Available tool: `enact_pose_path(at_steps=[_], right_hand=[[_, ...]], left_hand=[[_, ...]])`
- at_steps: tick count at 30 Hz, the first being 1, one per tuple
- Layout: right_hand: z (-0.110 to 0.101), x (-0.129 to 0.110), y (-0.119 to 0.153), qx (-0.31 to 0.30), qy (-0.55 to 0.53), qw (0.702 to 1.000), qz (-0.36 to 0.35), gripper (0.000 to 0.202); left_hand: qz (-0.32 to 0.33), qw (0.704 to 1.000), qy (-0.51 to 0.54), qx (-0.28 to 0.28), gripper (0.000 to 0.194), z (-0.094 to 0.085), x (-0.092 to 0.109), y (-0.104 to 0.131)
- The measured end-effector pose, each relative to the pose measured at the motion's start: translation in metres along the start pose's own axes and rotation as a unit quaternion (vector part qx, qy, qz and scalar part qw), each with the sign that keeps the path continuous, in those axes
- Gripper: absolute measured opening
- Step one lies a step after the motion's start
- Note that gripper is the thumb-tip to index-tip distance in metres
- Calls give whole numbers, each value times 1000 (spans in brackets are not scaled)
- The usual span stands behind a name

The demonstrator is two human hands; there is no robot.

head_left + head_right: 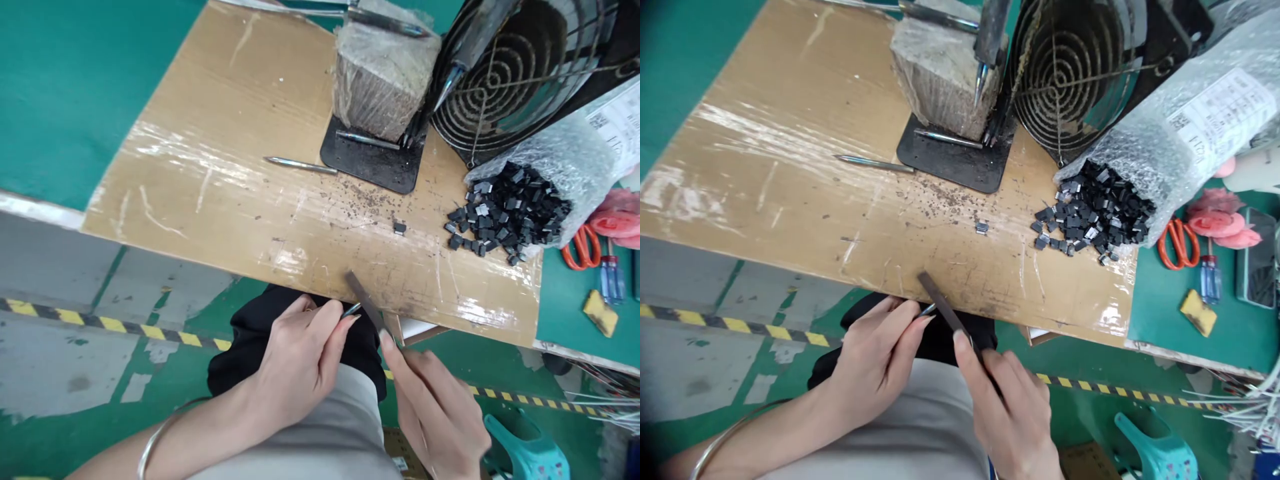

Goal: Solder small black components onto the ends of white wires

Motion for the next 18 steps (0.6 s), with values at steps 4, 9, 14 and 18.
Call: enact_pose_path(at_steps=[4,9,14,18], right_hand=[[-1,1,-1,0,8,1000,1,65],[2,2,-2,18,-2,1000,-12,60],[0,4,8,22,9,1000,-2,64],[5,6,0,40,0,999,-14,57]], left_hand=[[-31,998,42,-21,32,-1,-1,-2],[-97,987,108,-72,31,4,-8,-1],[-157,958,212,-109,37,10,-13,2],[-183,941,258,-123,41,12,-13,1]])
Point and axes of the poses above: each hand's wrist, its own y-axis away from the middle knuckle, its own z-axis out of the palm, x = y × z, the point moved 7 cm from there along -y, towards the middle knuckle, and after that the axes turned 11 degrees about -y, right-handed, at the moved point
